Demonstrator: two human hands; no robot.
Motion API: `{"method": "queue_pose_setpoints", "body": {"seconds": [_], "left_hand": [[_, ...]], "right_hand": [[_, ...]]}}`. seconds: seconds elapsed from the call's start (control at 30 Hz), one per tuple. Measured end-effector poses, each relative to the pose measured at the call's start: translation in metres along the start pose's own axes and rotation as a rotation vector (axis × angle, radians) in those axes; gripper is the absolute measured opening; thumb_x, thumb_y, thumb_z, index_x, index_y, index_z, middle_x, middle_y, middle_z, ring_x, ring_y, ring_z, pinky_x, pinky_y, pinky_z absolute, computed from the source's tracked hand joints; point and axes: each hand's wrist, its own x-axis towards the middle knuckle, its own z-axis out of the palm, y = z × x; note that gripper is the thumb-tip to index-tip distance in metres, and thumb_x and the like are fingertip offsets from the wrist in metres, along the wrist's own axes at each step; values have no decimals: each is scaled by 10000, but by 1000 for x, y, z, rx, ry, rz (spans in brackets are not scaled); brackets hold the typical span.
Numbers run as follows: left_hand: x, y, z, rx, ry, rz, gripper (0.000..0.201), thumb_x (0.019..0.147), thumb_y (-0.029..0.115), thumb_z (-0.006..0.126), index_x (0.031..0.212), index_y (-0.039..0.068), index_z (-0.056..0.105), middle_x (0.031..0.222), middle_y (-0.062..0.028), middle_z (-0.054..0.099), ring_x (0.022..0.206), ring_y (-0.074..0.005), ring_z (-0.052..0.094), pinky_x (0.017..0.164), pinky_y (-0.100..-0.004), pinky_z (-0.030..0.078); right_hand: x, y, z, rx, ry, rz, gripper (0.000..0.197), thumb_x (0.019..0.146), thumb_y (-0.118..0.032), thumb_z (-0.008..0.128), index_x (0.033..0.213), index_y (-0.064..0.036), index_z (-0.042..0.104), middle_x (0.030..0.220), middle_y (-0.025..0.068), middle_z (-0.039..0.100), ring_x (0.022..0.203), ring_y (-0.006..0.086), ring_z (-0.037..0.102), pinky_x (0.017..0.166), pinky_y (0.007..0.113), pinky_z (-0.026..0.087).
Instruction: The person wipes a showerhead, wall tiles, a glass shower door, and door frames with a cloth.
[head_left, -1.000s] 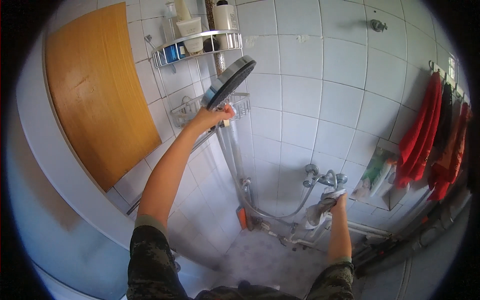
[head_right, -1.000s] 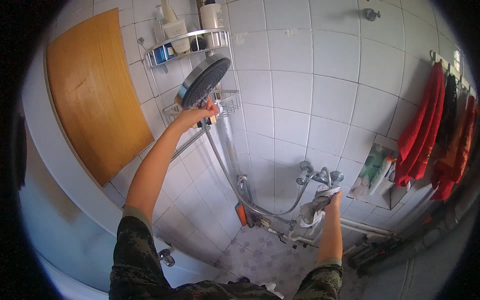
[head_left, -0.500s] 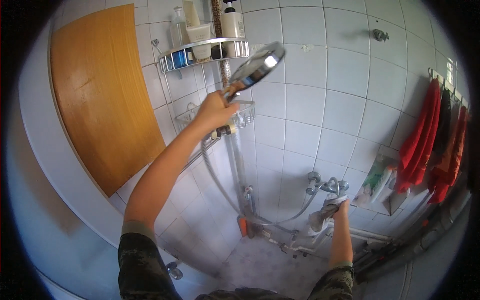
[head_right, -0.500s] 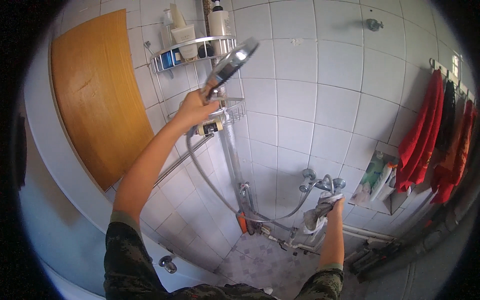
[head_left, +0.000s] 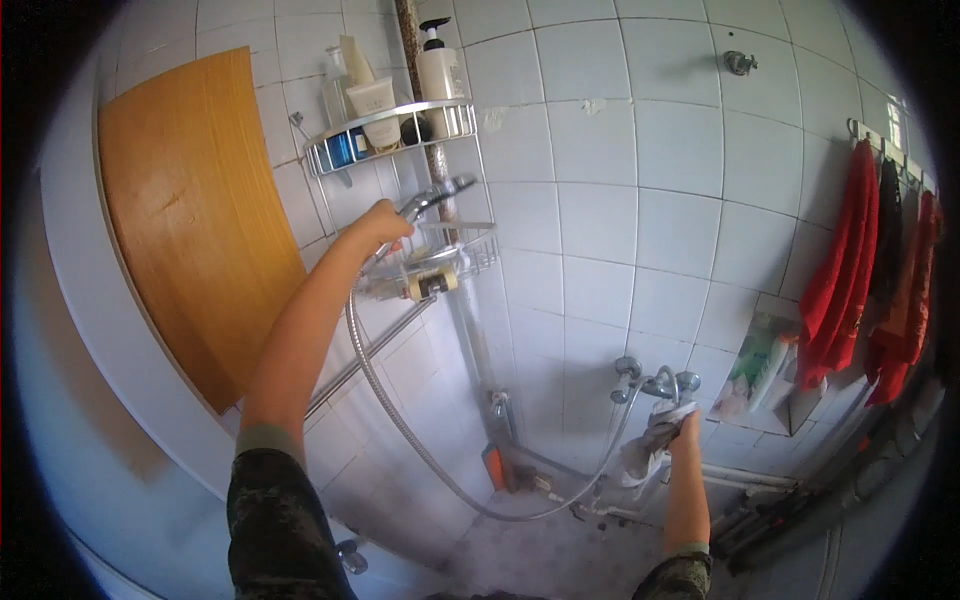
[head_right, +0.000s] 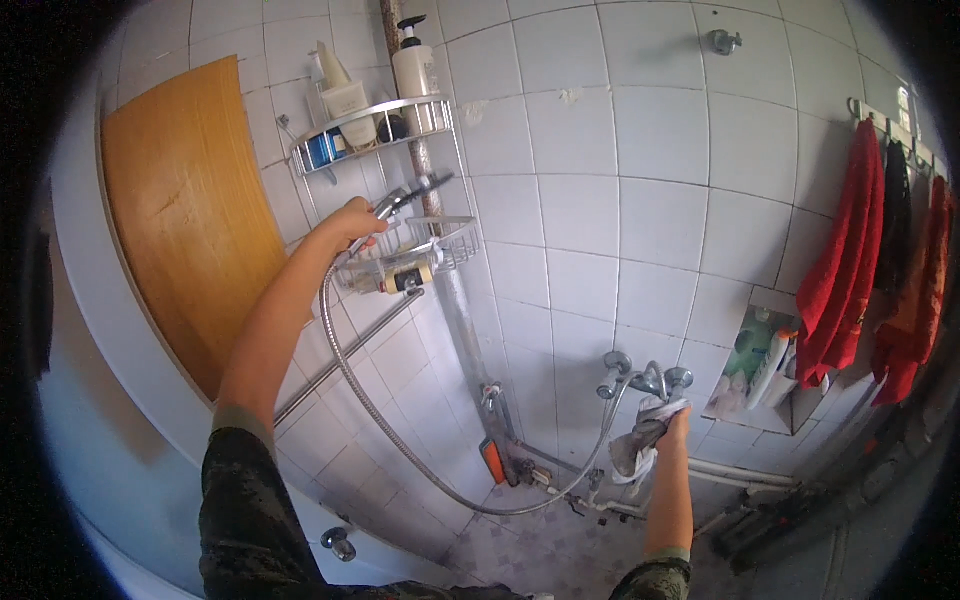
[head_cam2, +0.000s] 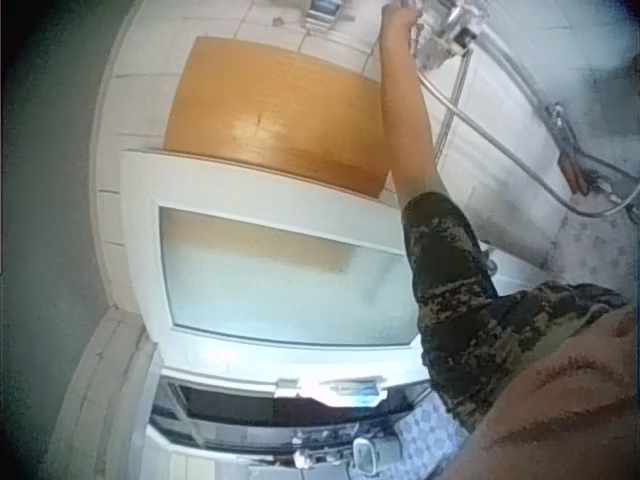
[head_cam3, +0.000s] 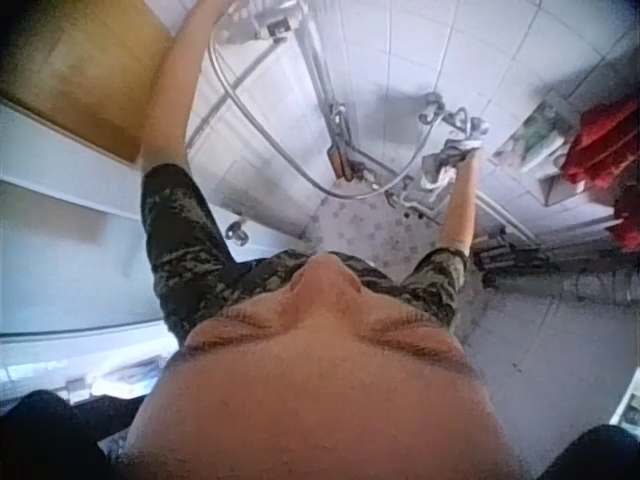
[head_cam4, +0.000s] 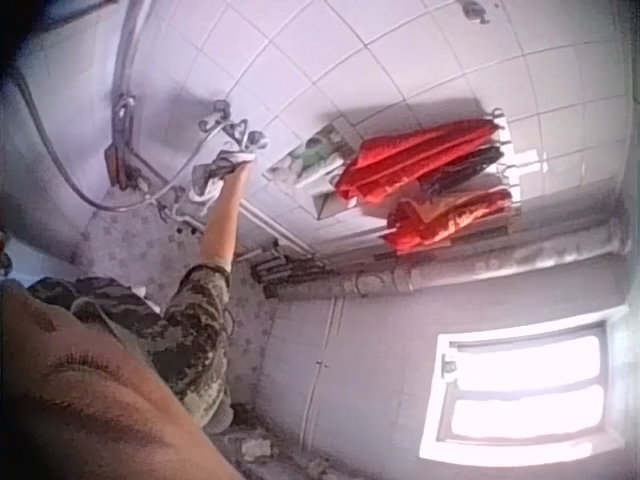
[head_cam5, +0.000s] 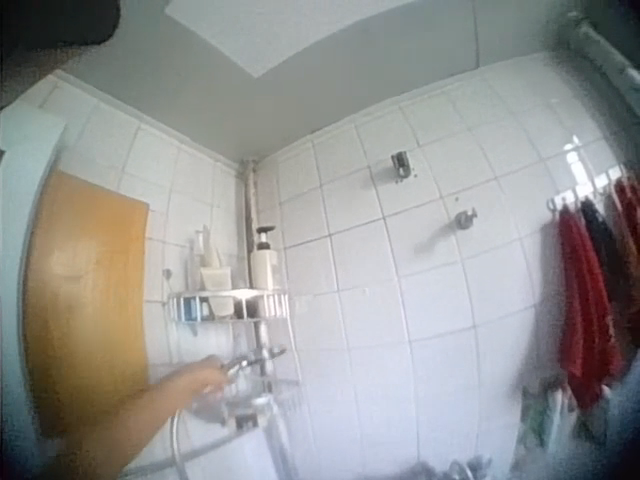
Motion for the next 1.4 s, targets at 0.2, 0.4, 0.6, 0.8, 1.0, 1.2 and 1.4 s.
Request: {"method": "queue_pose_setpoints", "body": {"seconds": [0.2, 0.4, 0.6, 0.8, 1.0, 1.2, 1.4], "left_hand": [[25, 3, 14, 396, 152, 76, 313, 657, 128, 624, 891, -78, 587, 716, -196, 632, 624, -280, 640, 548, -368, 496], [20, -23, 17, 589, 275, 339, 386, 628, 148, 705, 994, 82, 604, 974, -138, 632, 939, -291, 602, 788, -378, 470], [43, -63, 14, 404, 148, 409, 415, 581, 131, 754, 960, 57, 602, 934, -135, 639, 879, -303, 608, 764, -359, 475], [48, -70, 21, 466, 208, 361, 483, 653, 173, 704, 1114, 123, 570, 1022, -120, 631, 964, -302, 596, 807, -389, 471], [34, -64, 19, 667, 199, 176, 639, 652, 262, 709, 1233, 164, 461, 1174, -118, 565, 1092, -320, 527, 881, -481, 410], [25, -58, 20, 619, 287, 211, 685, 655, 253, 706, 1271, 145, 425, 1204, -134, 524, 1127, -353, 482, 908, -574, 347], [-27, -36, 32, 248, 807, 554, 555, 695, 85, 634, 1222, 75, 460, 1172, -152, 506, 1125, -330, 452, 930, -467, 362]], "right_hand": [[0, 3, 0, -16, 32, -8, 690, 844, -677, 251, 1026, -103, 589, 958, 108, 631, 879, 315, 599, 780, 483, 487], [-7, -5, 0, -42, -12, 13, 685, 888, -627, 232, 1159, -64, 513, 1071, 145, 602, 946, 311, 599, 825, 467, 490], [-19, -7, 17, -93, 27, -35, 746, 845, -687, 218, 1128, -87, 560, 1079, 140, 601, 997, 326, 568, 863, 493, 455], [-7, -10, 6, -86, 15, 26, 683, 858, -643, 241, 1076, -89, 577, 1015, 137, 620, 920, 329, 596, 817, 490, 479], [-21, -11, 20, -87, 55, 67, 725, 856, -676, 212, 1099, -85, 555, 1008, 141, 619, 903, 339, 601, 793, 490, 492], [-25, -14, 13, -25, -99, 27, 677, 862, -626, 218, 1012, -65, 567, 883, 152, 613, 755, 316, 607, 640, 438, 522], [-11, -11, 15, 11, -117, 37, 555, 874, -519, 312, 1078, -64, 555, 943, 150, 621, 840, 343, 616, 729, 472, 522]]}}
